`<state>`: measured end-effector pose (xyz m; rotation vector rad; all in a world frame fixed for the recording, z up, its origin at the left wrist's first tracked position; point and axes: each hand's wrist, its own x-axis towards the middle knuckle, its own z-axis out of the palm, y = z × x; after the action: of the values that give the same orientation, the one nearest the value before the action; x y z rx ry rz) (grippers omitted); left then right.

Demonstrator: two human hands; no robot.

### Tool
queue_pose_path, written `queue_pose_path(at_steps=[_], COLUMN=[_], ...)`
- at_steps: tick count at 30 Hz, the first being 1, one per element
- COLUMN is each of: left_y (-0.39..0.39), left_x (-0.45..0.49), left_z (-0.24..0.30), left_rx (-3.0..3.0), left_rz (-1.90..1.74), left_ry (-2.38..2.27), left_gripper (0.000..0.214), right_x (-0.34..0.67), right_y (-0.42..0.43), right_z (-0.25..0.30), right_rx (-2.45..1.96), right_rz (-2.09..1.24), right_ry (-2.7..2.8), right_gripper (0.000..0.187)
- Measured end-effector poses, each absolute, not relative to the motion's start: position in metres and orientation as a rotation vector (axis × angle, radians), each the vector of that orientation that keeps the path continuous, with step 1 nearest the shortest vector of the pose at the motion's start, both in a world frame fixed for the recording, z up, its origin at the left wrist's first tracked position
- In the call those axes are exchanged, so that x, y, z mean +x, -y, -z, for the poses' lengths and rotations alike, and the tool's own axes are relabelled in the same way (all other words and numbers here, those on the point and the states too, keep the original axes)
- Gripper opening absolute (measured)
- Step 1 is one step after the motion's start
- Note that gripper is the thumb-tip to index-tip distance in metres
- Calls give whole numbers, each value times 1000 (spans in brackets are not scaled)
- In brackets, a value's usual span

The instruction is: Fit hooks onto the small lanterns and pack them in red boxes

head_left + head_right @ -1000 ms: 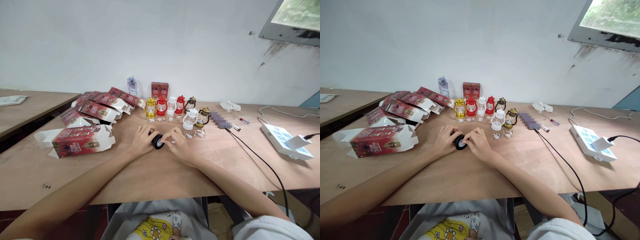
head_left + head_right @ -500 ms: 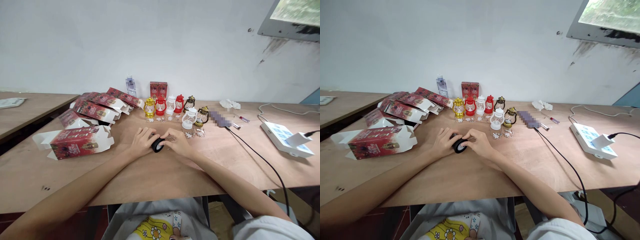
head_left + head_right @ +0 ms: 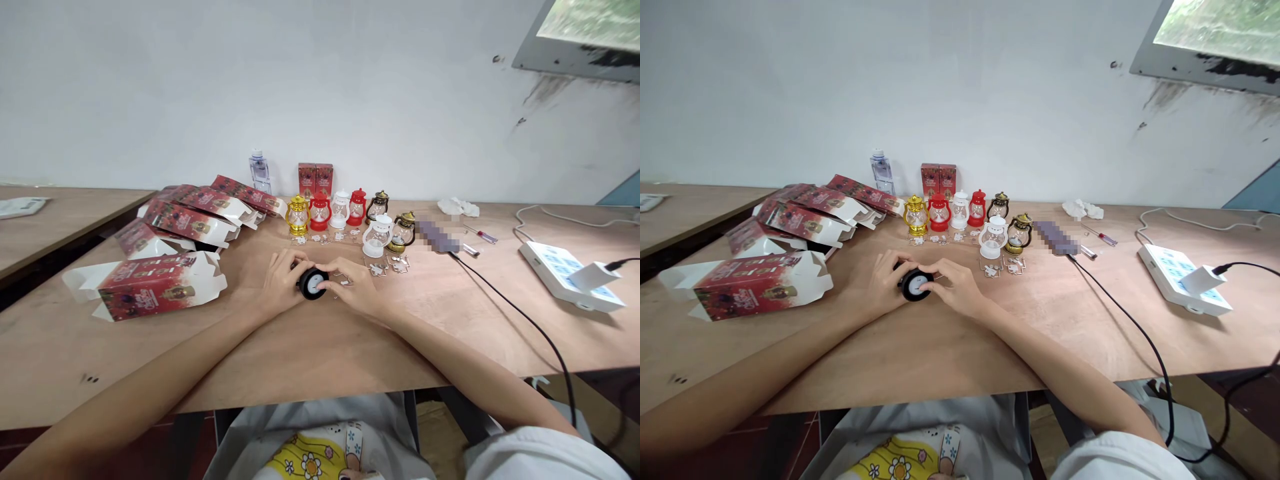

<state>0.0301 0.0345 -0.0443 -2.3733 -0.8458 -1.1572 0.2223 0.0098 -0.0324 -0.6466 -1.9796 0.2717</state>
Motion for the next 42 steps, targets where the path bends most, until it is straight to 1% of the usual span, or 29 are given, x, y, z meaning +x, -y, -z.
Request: queue_pose_path(at_steps=[10, 16, 20, 23, 25, 27, 32, 37, 42], left_y=[-34, -32, -33, -34, -34, -33, -30, -31, -32], left_x=[27, 30, 28, 25, 24, 24, 24, 25, 27], left_z=[42, 41, 39, 37, 36, 34, 32, 35, 36], left_rx=[-2405, -2417, -2404, -2384, -2388, -2426, -2474, -2478, -2451], left_rz=[1089, 1122, 1181, 1200, 1184, 1125, 1053, 1079, 1115], left_ry=[853, 936, 965, 977, 985, 972, 984, 963, 917], left_gripper=[19, 15, 14, 14, 14, 15, 16, 14, 14], right_x=[220, 226, 246, 266, 275, 279, 269, 259, 253], right_y=[-8, -11, -23, -35, -40, -42, -38, -30, -23], right_z=[36, 26, 14, 9, 9, 9, 14, 13, 9], right_rx=[-715, -741, -913, -1105, -1207, -1259, -1198, -1231, -1296], right_rz=[-367, -498, -560, -589, -552, -461, -223, -59, 3], right_ry=[1930, 1967, 1977, 2117, 2262, 2395, 2699, 2829, 2892], right_gripper=[14, 19, 16, 11, 9, 10, 12, 20, 22])
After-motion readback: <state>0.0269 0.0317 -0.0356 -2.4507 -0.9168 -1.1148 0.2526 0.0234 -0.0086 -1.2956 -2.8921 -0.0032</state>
